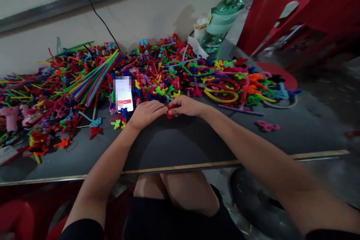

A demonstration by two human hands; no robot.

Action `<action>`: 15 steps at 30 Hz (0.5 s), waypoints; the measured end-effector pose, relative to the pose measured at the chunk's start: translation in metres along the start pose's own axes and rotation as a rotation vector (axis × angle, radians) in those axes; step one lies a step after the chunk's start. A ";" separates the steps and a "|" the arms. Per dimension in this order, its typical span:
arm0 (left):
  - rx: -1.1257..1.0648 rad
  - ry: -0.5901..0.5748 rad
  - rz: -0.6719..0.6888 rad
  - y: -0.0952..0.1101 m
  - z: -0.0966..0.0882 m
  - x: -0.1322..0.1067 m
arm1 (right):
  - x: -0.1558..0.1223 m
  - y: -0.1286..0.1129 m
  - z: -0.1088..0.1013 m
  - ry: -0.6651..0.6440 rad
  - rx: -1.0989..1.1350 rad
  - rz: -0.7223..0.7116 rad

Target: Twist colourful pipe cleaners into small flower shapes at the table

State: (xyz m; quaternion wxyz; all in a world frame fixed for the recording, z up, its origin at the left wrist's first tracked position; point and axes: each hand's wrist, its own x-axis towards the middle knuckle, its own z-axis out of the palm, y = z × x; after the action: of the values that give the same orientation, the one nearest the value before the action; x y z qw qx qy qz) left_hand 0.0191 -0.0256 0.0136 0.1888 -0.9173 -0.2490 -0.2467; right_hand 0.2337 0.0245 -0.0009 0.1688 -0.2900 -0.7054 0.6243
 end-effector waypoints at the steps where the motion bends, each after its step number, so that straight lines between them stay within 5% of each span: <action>1: -0.013 -0.019 -0.023 0.000 0.001 0.000 | 0.000 0.000 0.001 0.015 -0.016 -0.011; 7: -0.055 -0.083 -0.307 0.011 0.007 0.004 | -0.001 0.004 0.012 0.294 -0.289 -0.190; 11: -0.267 -0.114 -0.834 0.022 0.010 0.012 | -0.004 0.004 0.022 0.524 -0.704 -0.369; 15: -0.710 0.053 -1.307 0.025 0.013 0.022 | -0.006 -0.002 0.029 0.655 -1.082 -0.540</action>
State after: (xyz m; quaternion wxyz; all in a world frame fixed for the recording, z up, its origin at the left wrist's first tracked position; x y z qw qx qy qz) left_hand 0.0538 -0.0321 0.0093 -0.2984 -0.5820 -0.6444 -0.3963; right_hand 0.2205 -0.0016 -0.0024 0.3545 -0.3215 -0.8781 0.0005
